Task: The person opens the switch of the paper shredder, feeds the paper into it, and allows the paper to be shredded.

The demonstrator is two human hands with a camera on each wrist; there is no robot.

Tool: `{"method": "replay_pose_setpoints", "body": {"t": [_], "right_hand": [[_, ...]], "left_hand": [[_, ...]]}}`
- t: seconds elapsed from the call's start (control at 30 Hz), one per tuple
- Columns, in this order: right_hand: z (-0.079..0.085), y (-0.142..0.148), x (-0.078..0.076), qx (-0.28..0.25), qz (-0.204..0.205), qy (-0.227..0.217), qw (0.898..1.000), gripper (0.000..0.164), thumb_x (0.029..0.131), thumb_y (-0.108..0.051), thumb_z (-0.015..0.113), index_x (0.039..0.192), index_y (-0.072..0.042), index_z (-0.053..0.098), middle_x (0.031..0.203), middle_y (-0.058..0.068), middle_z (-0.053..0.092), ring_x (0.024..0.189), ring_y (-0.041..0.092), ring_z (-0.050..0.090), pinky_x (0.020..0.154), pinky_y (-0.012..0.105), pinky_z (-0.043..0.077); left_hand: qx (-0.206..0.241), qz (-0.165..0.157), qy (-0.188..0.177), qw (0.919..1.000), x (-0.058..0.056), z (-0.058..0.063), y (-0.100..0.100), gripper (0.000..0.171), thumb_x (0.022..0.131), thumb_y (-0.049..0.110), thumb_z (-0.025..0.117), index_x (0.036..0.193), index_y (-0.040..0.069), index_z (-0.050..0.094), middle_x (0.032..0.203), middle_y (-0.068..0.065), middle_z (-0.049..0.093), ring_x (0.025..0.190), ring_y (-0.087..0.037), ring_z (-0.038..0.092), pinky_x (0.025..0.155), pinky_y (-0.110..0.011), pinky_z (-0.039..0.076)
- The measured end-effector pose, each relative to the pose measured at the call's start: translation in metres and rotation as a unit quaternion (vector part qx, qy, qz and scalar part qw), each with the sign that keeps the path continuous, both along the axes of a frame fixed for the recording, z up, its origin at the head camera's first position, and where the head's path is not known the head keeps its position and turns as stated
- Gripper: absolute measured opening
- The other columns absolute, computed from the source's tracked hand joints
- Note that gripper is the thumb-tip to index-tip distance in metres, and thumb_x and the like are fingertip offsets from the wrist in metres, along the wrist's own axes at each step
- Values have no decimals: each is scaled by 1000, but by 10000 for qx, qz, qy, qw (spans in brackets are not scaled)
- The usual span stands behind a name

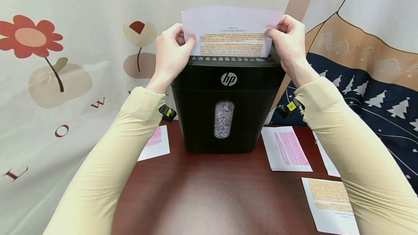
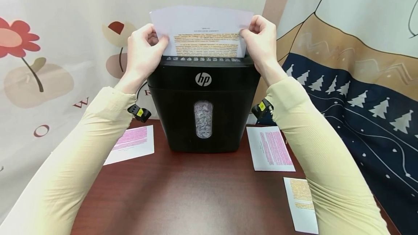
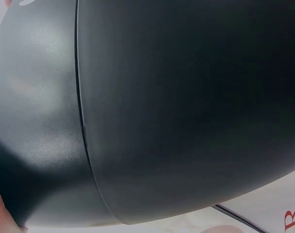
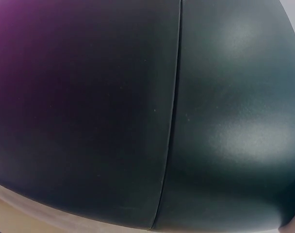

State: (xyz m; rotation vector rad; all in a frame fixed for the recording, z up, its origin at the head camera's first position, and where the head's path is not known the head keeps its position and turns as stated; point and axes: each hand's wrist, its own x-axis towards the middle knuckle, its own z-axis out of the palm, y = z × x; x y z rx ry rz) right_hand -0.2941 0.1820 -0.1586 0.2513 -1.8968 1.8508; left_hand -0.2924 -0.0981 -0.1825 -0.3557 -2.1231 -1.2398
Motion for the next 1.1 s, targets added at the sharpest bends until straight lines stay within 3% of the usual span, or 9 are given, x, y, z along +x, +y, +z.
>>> {"method": "replay_pose_setpoints", "body": {"t": [0.23,0.57,0.73,0.9,1.03,1.1], "right_hand": [[3,-1,0,209,-82,-248,9994,20,97,0,62,104,-12,76,96,-10,77,105,12,65,83,25,47],[7,-2,1,286,0,-405,9988,23,97,3,59,100,-13,74,104,-4,77,110,14,67,90,27,49],[8,-2,0,324,-101,-498,9982,21,96,2,60,101,-14,74,106,-3,78,112,15,66,96,28,50],[7,0,1,50,-67,-170,9998,24,93,7,61,95,-14,74,88,-11,76,101,10,68,91,27,48],[7,-1,1,-14,45,-151,9999,25,93,8,61,96,-13,75,89,-10,77,100,11,70,93,27,50],[8,-1,1,78,10,-282,9996,24,93,7,62,98,-13,75,91,-9,77,103,12,70,95,27,51]], "left_hand": [[-132,60,-90,9999,-1,0,0,20,98,17,60,106,6,75,83,0,73,69,7,58,76,-15,44],[-158,25,-219,9996,-1,2,0,19,98,17,59,104,6,74,88,-5,76,70,7,58,78,-15,44],[-117,-139,-250,9995,-1,2,-2,19,99,16,60,107,6,74,96,-9,78,75,7,60,83,-16,46],[284,-441,-196,9984,-1,2,-2,15,101,16,65,107,8,74,86,3,71,75,5,61,82,-17,44],[535,-540,-150,9970,1,0,-3,10,101,17,66,102,9,73,77,13,61,72,3,59,77,-17,41],[435,-460,-164,9979,1,-1,-3,11,101,17,65,101,9,73,77,11,62,71,4,58,77,-16,42]]}}
